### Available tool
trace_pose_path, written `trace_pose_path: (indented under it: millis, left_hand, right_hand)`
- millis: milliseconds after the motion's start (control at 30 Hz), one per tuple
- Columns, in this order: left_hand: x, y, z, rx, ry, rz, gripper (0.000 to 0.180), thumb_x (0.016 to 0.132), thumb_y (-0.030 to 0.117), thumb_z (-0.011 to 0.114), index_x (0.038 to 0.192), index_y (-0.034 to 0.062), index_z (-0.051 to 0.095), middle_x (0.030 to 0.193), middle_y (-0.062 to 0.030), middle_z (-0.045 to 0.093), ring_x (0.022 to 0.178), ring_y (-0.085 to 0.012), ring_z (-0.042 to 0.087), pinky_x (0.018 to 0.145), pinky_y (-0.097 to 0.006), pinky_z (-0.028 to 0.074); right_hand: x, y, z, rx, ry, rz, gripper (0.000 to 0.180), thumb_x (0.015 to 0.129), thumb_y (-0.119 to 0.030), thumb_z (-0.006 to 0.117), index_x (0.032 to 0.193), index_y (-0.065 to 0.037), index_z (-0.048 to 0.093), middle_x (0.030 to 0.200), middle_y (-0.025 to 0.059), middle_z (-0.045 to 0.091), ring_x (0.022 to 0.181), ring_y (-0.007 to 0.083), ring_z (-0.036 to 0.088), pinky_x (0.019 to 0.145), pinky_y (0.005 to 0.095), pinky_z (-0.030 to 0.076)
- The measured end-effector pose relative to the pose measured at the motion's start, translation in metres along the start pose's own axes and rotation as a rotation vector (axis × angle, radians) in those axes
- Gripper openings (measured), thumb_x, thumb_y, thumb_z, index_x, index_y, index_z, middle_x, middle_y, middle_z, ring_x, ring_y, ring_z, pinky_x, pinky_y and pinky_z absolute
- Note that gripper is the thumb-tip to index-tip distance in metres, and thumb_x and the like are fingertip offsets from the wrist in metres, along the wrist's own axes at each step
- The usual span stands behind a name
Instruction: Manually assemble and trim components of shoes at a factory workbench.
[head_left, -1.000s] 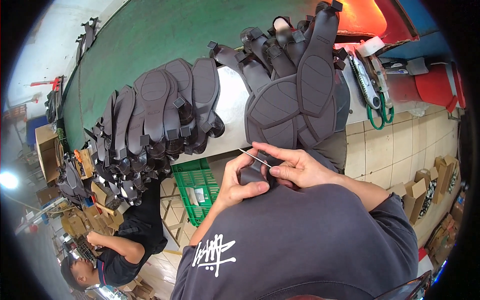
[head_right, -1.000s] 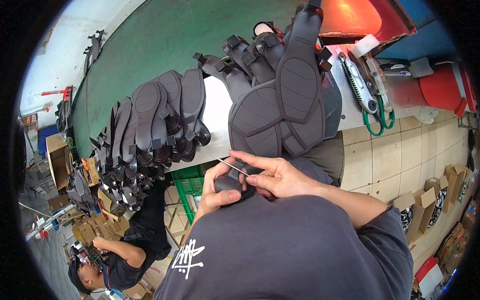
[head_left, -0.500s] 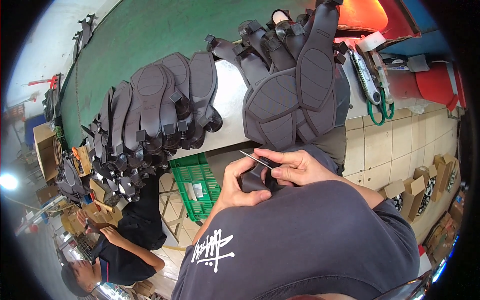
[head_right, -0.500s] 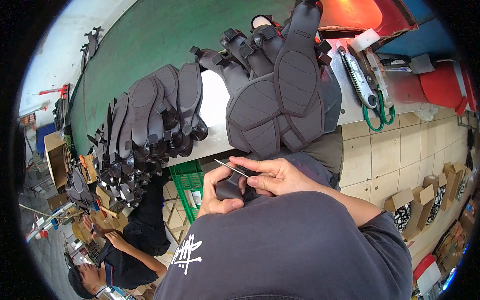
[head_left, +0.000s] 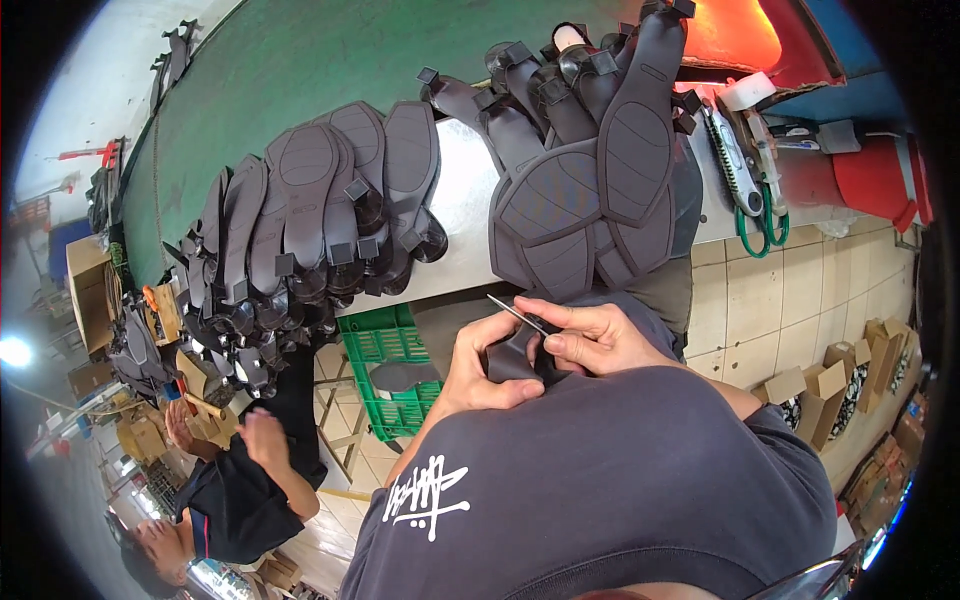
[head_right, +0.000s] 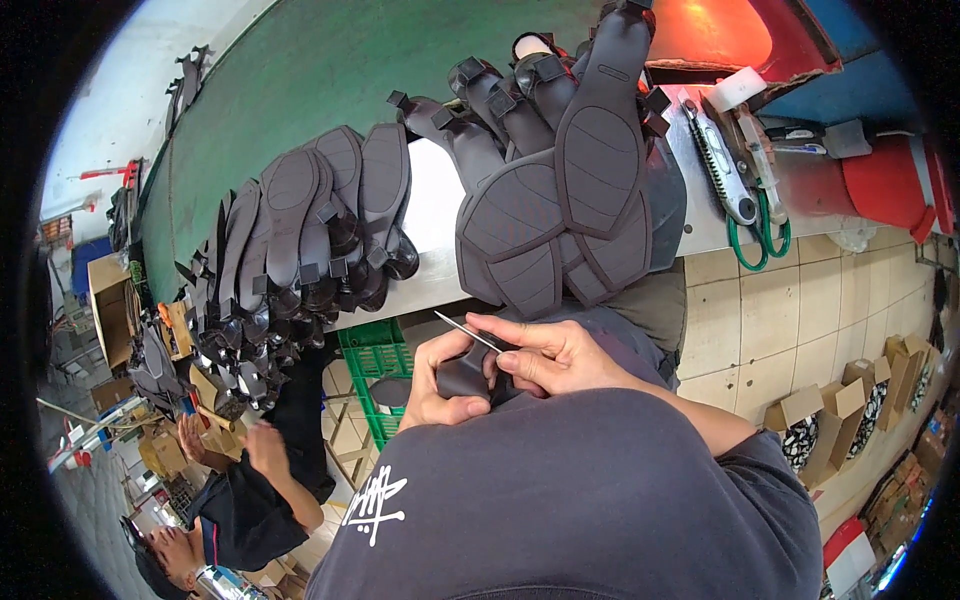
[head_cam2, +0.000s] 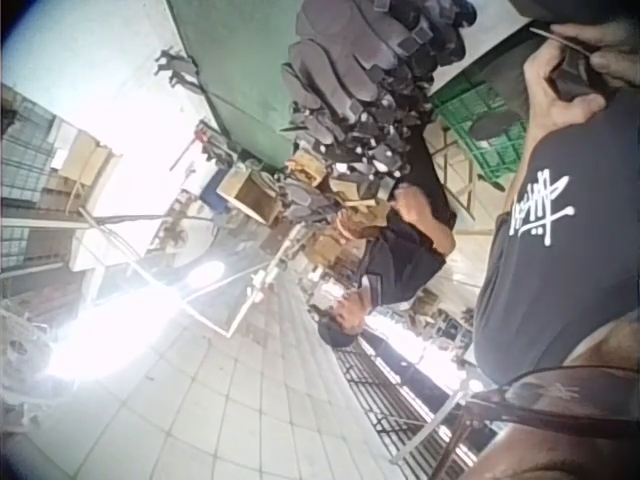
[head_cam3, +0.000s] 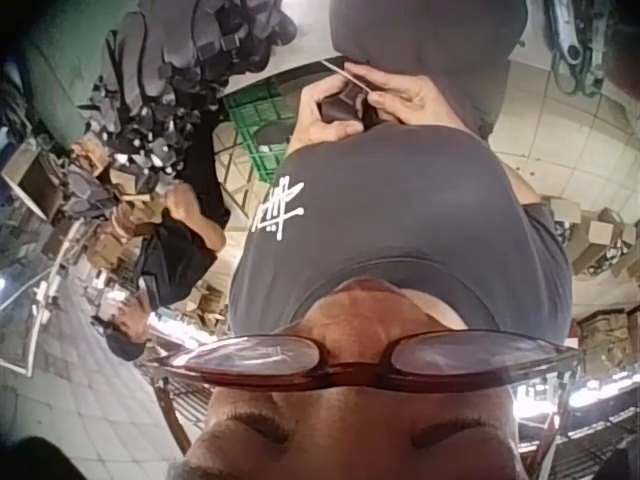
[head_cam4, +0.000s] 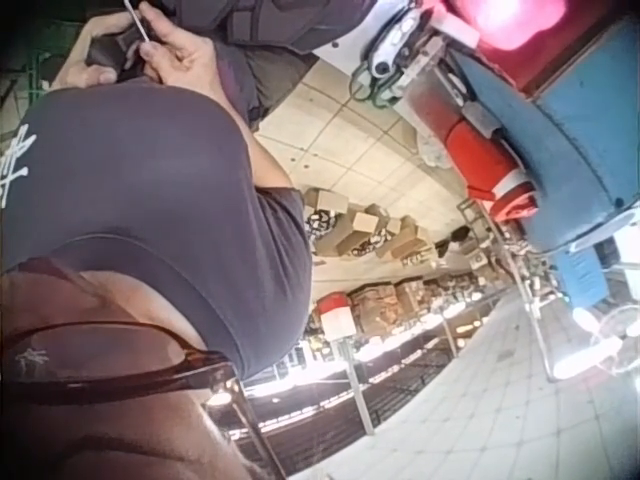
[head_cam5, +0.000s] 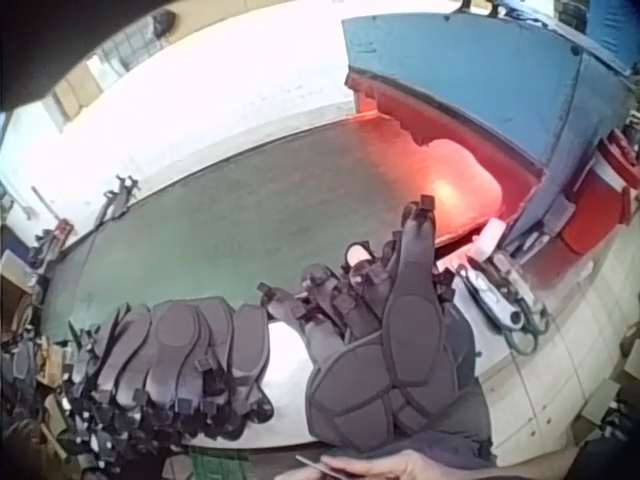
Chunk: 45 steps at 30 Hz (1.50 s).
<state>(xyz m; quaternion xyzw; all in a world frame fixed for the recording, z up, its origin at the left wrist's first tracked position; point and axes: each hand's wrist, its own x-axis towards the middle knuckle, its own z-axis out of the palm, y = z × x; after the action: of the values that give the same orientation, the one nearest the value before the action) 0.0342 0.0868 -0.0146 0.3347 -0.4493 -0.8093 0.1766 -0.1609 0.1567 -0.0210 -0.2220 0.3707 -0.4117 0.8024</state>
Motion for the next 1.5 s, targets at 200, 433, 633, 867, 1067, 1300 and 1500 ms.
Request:
trace_pose_path:
  millis: [200, 433, 633, 867, 1067, 1300, 1500]
  left_hand:
    - [0.003, -0.008, -0.002, -0.006, 0.004, 0.049, 0.053, 0.06, 0.019, 0.08, 0.104, -0.0044, 0.061, 0.087, 0.0001, 0.057, 0.08, -0.0081, 0.05, 0.069, -0.022, 0.036]
    - [0.005, 0.007, 0.009, -0.348, -0.007, -0.017, 0.081, 0.075, 0.043, 0.071, 0.134, -0.0076, 0.048, 0.111, -0.0062, 0.058, 0.101, -0.0126, 0.054, 0.09, -0.026, 0.042]
    - [0.018, 0.038, -0.015, 0.202, -0.018, 0.118, 0.026, 0.092, 0.019, 0.064, 0.109, -0.0012, 0.069, 0.092, -0.0045, 0.066, 0.09, -0.0133, 0.059, 0.084, -0.028, 0.045]
    - [-0.027, 0.16, -0.047, 0.681, 0.963, 1.311, 0.022, 0.075, 0.007, 0.078, 0.093, -0.0036, 0.07, 0.095, -0.0106, 0.067, 0.089, -0.023, 0.062, 0.081, -0.034, 0.049]
    - [-0.042, 0.134, -0.097, 1.349, 1.374, 0.914, 0.024, 0.069, 0.004, 0.085, 0.089, -0.0005, 0.072, 0.082, -0.006, 0.066, 0.081, -0.0194, 0.06, 0.076, -0.032, 0.047]
    - [-0.063, 0.11, -0.105, 1.533, 1.312, 0.765, 0.023, 0.068, 0.003, 0.085, 0.085, 0.0001, 0.069, 0.078, -0.0062, 0.065, 0.077, -0.0202, 0.057, 0.074, -0.031, 0.045]
    - [-0.098, 0.083, -0.108, 1.179, 1.378, 0.869, 0.025, 0.079, 0.003, 0.075, 0.103, -0.0022, 0.071, 0.096, -0.0095, 0.071, 0.086, -0.0187, 0.061, 0.08, -0.031, 0.048]
  right_hand:
    - [0.004, -0.003, 0.0, 0.0, 0.04, -0.013, 0.044, 0.101, -0.008, 0.052, 0.144, -0.014, 0.047, 0.073, -0.0058, 0.05, 0.063, 0.0022, 0.036, 0.056, 0.0202, 0.033]
    - [0.013, -0.014, -0.006, -0.091, 0.064, -0.109, 0.039, 0.102, -0.009, 0.048, 0.142, -0.007, 0.049, 0.076, -0.002, 0.058, 0.06, 0.0023, 0.04, 0.055, 0.0184, 0.035]
    - [0.005, -0.044, -0.015, -0.054, 0.227, -0.185, 0.042, 0.105, -0.017, 0.042, 0.144, -0.003, 0.043, 0.063, 0.0009, 0.05, 0.048, 0.0063, 0.041, 0.043, 0.0209, 0.036]
    - [0.001, -0.054, -0.023, -0.103, 0.318, -0.349, 0.041, 0.104, -0.015, 0.042, 0.143, -0.002, 0.044, 0.062, 0.0006, 0.048, 0.049, 0.0054, 0.041, 0.044, 0.0198, 0.037]
    - [0.008, -0.053, -0.021, -0.071, 0.355, -0.346, 0.04, 0.103, -0.013, 0.044, 0.142, -0.003, 0.047, 0.063, -0.0002, 0.048, 0.05, 0.0045, 0.04, 0.046, 0.0187, 0.035]
    - [0.019, -0.056, -0.018, -0.2, 0.337, -0.268, 0.04, 0.103, -0.015, 0.046, 0.142, -0.004, 0.047, 0.064, -0.0016, 0.048, 0.05, 0.0032, 0.04, 0.044, 0.0178, 0.033]
    - [0.031, -0.049, -0.015, -0.304, 0.358, -0.327, 0.042, 0.104, -0.015, 0.044, 0.143, 0.0, 0.043, 0.062, -0.0018, 0.044, 0.047, 0.0017, 0.036, 0.041, 0.0163, 0.031]
